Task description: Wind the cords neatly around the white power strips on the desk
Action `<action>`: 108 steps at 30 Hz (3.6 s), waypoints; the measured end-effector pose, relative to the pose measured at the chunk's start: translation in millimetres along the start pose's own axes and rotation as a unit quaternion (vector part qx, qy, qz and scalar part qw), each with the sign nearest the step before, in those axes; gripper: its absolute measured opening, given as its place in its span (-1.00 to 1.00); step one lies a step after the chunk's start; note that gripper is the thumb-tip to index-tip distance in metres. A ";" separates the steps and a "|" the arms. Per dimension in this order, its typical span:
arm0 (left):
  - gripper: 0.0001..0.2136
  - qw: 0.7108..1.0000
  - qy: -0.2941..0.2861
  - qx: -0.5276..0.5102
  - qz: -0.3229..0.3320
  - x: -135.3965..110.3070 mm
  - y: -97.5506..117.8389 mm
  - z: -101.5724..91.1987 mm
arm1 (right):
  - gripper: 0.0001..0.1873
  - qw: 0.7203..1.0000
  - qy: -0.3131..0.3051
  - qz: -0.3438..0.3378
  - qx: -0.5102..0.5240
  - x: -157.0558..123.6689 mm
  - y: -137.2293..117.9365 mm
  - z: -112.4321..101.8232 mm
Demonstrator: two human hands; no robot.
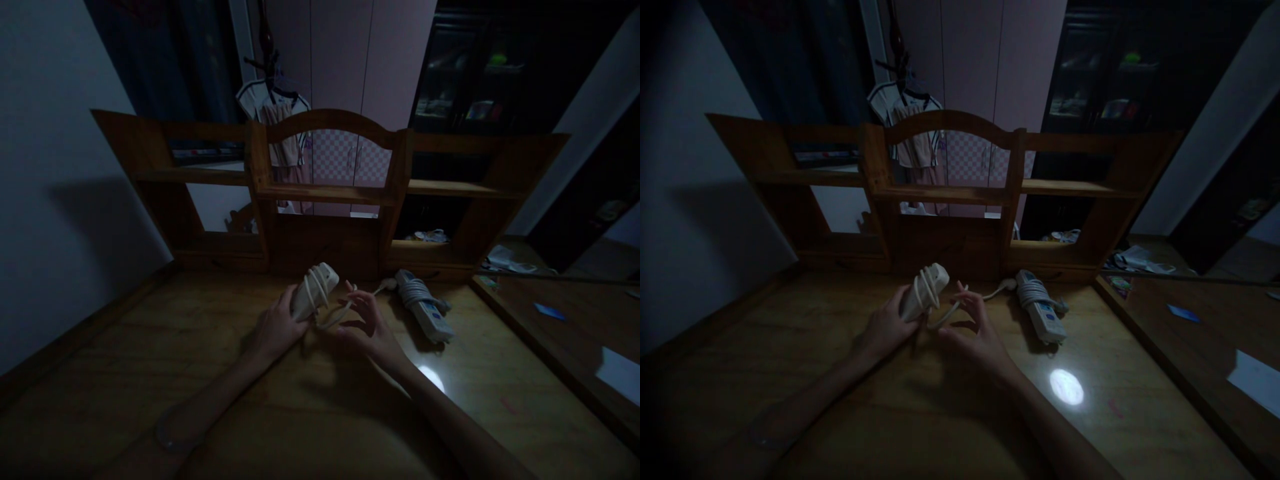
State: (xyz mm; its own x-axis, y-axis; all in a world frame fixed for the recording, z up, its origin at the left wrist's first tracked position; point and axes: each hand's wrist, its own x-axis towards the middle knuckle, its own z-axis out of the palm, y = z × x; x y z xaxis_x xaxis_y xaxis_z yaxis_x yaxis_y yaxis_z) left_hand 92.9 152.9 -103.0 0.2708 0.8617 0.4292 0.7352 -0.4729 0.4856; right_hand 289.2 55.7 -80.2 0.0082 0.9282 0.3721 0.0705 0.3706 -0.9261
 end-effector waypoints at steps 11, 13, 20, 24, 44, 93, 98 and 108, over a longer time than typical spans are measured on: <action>-0.45 0.986 0.060 -0.156 -0.022 -0.2 2.3 1.1 | -0.79 0.988 0.028 -0.033 -0.147 -0.3 4.8 -2.1; -0.44 0.986 0.048 -0.160 -0.009 -2.0 4.5 -0.7 | -0.81 0.982 0.034 -0.054 -0.180 -0.3 8.4 -4.3; -0.39 0.985 0.035 -0.167 -0.002 -6.8 5.5 0.4 | -0.51 0.939 -0.003 -0.157 -0.305 -3.7 19.1 -6.4; -0.41 0.980 0.026 -0.199 0.001 -6.5 6.9 -1.4 | -0.27 0.916 -0.071 -0.186 -0.349 -6.1 13.0 -2.5; -0.29 0.975 0.019 -0.144 0.170 -15.2 -1.2 -1.8 | -0.45 0.938 0.210 -0.092 -0.260 9.1 14.7 -29.6; -0.40 0.977 0.036 0.003 0.210 -7.2 7.9 -6.3 | -0.44 0.996 0.050 0.017 0.072 2.7 -1.5 -11.1; -0.38 0.990 0.050 -0.055 0.120 -4.7 5.9 -6.5 | -0.33 0.993 0.110 -0.034 0.011 -4.7 -15.7 -2.3; -0.44 0.992 0.063 -0.108 0.022 -2.9 1.4 3.2 | -0.29 0.993 0.116 -0.033 -0.005 -4.3 -21.9 -3.2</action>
State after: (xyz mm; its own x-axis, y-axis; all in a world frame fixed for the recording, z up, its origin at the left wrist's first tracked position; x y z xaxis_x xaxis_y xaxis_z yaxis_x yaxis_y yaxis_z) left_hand 95.2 150.3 -106.0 0.2100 0.8165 0.5378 0.5703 -0.5490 0.6110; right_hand 290.8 43.6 -61.3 0.2333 0.8690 0.4364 0.0880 0.4281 -0.8994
